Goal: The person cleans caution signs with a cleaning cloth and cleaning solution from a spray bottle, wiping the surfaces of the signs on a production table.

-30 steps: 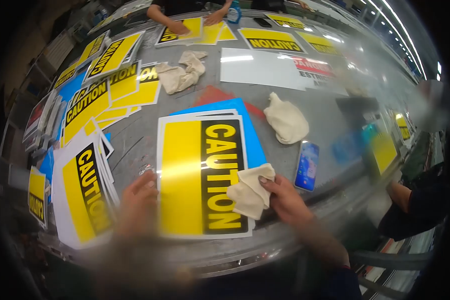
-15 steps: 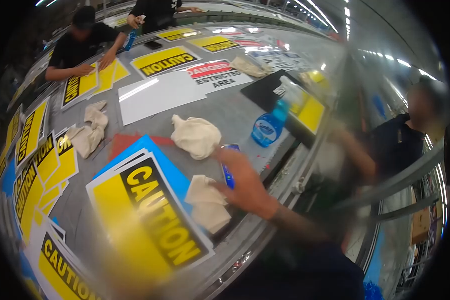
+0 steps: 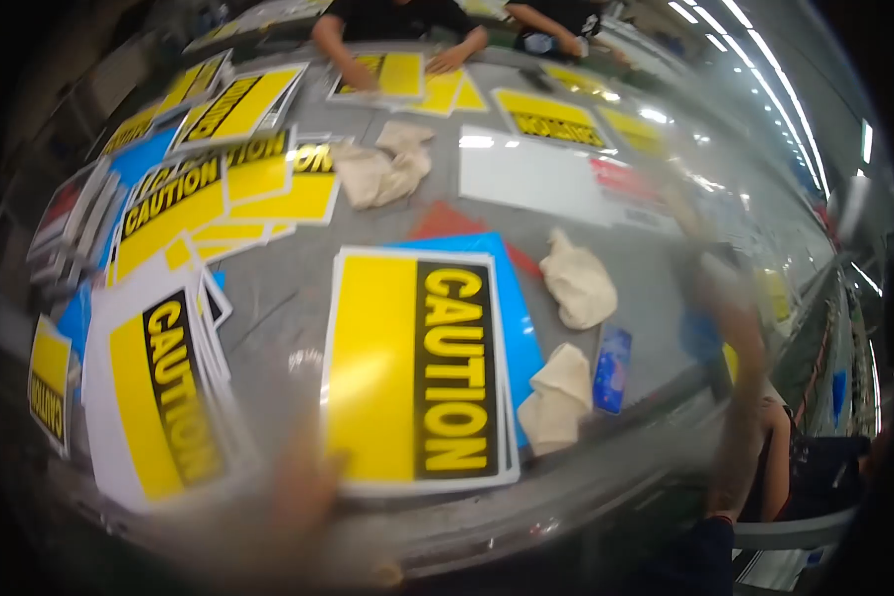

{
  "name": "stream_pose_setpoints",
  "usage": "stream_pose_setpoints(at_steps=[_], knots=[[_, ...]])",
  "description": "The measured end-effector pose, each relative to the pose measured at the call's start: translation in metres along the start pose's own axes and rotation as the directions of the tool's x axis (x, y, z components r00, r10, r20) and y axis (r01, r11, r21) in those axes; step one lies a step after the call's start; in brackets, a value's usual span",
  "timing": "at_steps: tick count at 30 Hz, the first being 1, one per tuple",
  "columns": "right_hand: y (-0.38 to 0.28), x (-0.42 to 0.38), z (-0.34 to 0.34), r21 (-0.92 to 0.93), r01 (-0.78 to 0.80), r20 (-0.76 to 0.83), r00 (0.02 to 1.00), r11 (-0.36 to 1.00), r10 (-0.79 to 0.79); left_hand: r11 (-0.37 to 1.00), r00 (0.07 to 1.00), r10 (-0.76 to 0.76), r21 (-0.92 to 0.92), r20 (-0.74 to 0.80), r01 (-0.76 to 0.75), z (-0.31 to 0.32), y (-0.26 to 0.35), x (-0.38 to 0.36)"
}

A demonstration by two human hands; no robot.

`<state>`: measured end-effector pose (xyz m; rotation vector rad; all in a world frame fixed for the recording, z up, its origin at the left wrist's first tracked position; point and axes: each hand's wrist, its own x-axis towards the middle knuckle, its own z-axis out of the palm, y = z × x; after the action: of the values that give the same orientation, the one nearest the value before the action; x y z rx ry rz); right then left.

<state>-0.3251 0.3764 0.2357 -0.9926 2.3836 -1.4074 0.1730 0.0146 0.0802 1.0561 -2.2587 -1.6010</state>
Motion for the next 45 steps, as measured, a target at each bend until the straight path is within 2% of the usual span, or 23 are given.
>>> stream_pose_setpoints(at_steps=[2, 4, 6, 8, 11, 14, 17, 20, 22, 23, 26, 28, 29, 31, 32, 33, 34, 36, 37, 38, 40, 42, 45], knots=[[-0.056, -0.011, 0.032, -0.158, 0.098, 0.34, 0.94, 0.983, -0.04, 0.999, 0.999, 0.034, 0.019, 0.026, -0.035, -0.003, 0.005, -0.001], [-0.108, -0.021, 0.084, -0.219, 0.355, 0.667, 0.735, 0.909, -0.126, 0.995, 0.995, 0.084, 0.049, 0.047, -0.087, -0.006, 0.0, -0.001], [-0.128, -0.042, 0.133, -0.186, 0.225, 0.84, 0.541, 0.956, 0.036, 0.992, 0.993, 0.096, 0.074, 0.072, -0.101, -0.008, -0.002, -0.001], [-0.134, -0.061, 0.172, -0.229, 0.41, 0.884, 0.467, 0.883, 0.012, 0.992, 0.992, 0.085, 0.089, 0.09, -0.093, -0.009, 0.003, 0.0], [-0.115, -0.055, 0.198, -0.378, 0.458, 0.785, 0.62, 0.805, 0.016, 0.994, 0.988, 0.076, 0.064, 0.137, -0.086, -0.016, 0.02, 0.003], [-0.103, -0.016, 0.194, -0.495, 0.353, 0.477, 0.874, 0.793, -0.092, 0.996, 0.984, 0.076, 0.039, 0.164, -0.083, -0.018, 0.014, 0.004], [-0.106, -0.015, 0.187, -0.466, 0.425, 0.531, 0.836, 0.776, -0.139, 0.991, 0.984, 0.114, 0.057, 0.14, -0.123, -0.017, 0.005, 0.007], [-0.128, -0.047, 0.203, -0.264, 0.35, 0.718, 0.693, 0.899, -0.059, 0.991, 0.984, 0.134, 0.008, 0.119, -0.136, -0.014, 0.0, 0.006], [-0.137, -0.06, 0.222, -0.156, 0.255, 0.837, 0.547, 0.954, -0.009, 0.99, 0.983, 0.143, -0.025, 0.117, -0.141, -0.013, -0.003, 0.007], [-0.142, -0.064, 0.231, -0.188, 0.305, 0.849, 0.528, 0.934, -0.001, 0.989, 0.982, 0.147, -0.031, 0.118, -0.145, -0.013, -0.004, 0.007], [-0.141, -0.057, 0.25, -0.22, 0.403, 0.792, 0.606, 0.888, -0.078, 0.995, 0.986, 0.098, -0.038, 0.136, -0.093, -0.015, 0.002, 0.006], [-0.135, -0.036, 0.246, -0.202, 0.345, 0.602, 0.782, 0.917, -0.162, 0.996, 0.99, 0.054, -0.071, 0.133, -0.044, -0.016, 0.009, 0.002], [-0.139, -0.026, 0.24, -0.048, 0.291, 0.489, 0.841, 0.956, -0.231, 0.994, 0.992, 0.037, -0.106, 0.12, -0.024, -0.015, 0.012, 0.001], [-0.136, -0.011, 0.212, -0.051, 0.083, 0.38, 0.923, 0.995, -0.058, 0.99, 0.992, -0.009, -0.135, 0.122, 0.025, -0.015, 0.016, 0.001], [-0.137, -0.004, 0.192, -0.012, -0.029, 0.39, 0.92, 1.0, 0.031, 0.994, 0.994, -0.009, -0.103, 0.106, 0.02, -0.017, 0.016, 0.0], [-0.127, 0.003, 0.172, 0.018, 0.07, 0.333, 0.94, 0.997, -0.072, 0.997, 0.995, -0.001, -0.075, 0.103, 0.009, -0.017, 0.015, 0.0], [-0.13, -0.001, 0.154, 0.031, 0.073, 0.239, 0.968, 0.997, -0.078, 0.999, 0.993, 0.023, -0.052, 0.12, -0.016, -0.014, 0.012, 0.004], [-0.123, -0.009, 0.127, 0.205, 0.053, -0.008, 0.999, 0.977, -0.053, 0.992, 0.993, 0.049, -0.125, 0.109, -0.036, -0.01, -0.008, 0.006], [-0.118, -0.009, 0.114, 0.267, 0.017, -0.139, 0.99, 0.963, 0.021, 0.982, 0.993, 0.058, -0.186, 0.103, -0.038, -0.005, -0.01, 0.007], [-0.106, -0.003, 0.094, 0.277, 0.051, -0.208, 0.978, 0.959, 0.009, 0.957, 0.996, 0.041, -0.29, 0.084, -0.015, -0.006, -0.001, 0.006], [-0.074, 0.016, 0.059, 0.3, 0.08, -0.332, 0.943, 0.951, 0.025, 0.977, 0.996, 0.008, -0.214, 0.086, 0.011, -0.009, -0.001, 0.008], [-0.038, 0.037, 0.029, 0.325, 0.071, -0.435, 0.896, 0.943, 0.083, 0.973, 0.998, 0.009, -0.231, 0.069, 0.007, -0.007, 0.001, 0.01], [0.023, 0.07, 0.014, 0.256, 0.103, -0.58, 0.812, 0.961, 0.067, 0.961, 0.999, 0.037, -0.274, 0.038, -0.026, -0.004, -0.003, 0.011]])
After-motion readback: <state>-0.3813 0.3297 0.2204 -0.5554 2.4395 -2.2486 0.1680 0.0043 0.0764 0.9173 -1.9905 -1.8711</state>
